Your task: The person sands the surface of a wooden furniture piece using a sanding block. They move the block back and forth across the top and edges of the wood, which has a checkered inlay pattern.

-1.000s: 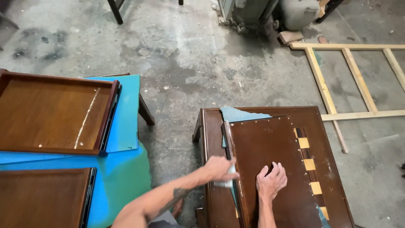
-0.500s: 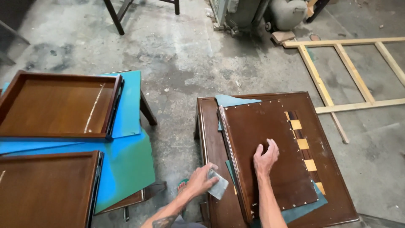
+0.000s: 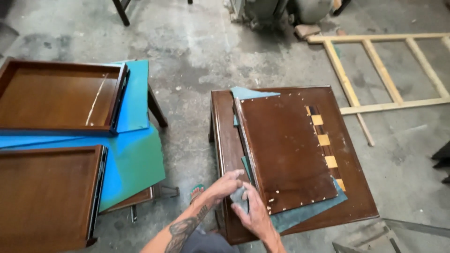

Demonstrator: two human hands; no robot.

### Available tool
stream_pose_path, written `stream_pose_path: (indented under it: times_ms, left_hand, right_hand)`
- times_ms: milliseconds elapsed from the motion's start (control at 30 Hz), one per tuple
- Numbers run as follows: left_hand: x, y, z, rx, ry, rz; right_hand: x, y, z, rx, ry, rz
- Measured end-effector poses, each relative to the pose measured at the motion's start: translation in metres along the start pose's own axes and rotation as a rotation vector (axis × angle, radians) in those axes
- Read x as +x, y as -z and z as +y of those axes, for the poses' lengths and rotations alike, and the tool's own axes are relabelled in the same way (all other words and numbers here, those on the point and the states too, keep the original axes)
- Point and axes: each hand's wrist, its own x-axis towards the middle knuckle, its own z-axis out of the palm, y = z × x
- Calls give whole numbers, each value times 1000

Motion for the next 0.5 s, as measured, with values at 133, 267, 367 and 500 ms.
stream_pose_path:
  times_ms: [133,267,367,500]
  left_hand:
    - [42,1,-48,-74,34,-79]
    - [101,-5,-108,280,-572,-35]
    - [79,3,-65,-72,-311,-12]
    - [82,31,-47,-12,-343,641]
  right_hand:
    - [-3,-4,7,0,-38,-33]
    - [-2,-6,3,-101,2,-5]
    - [23,5,-5,-101,-40,29]
    - [57,9,-4,-205,-124,103]
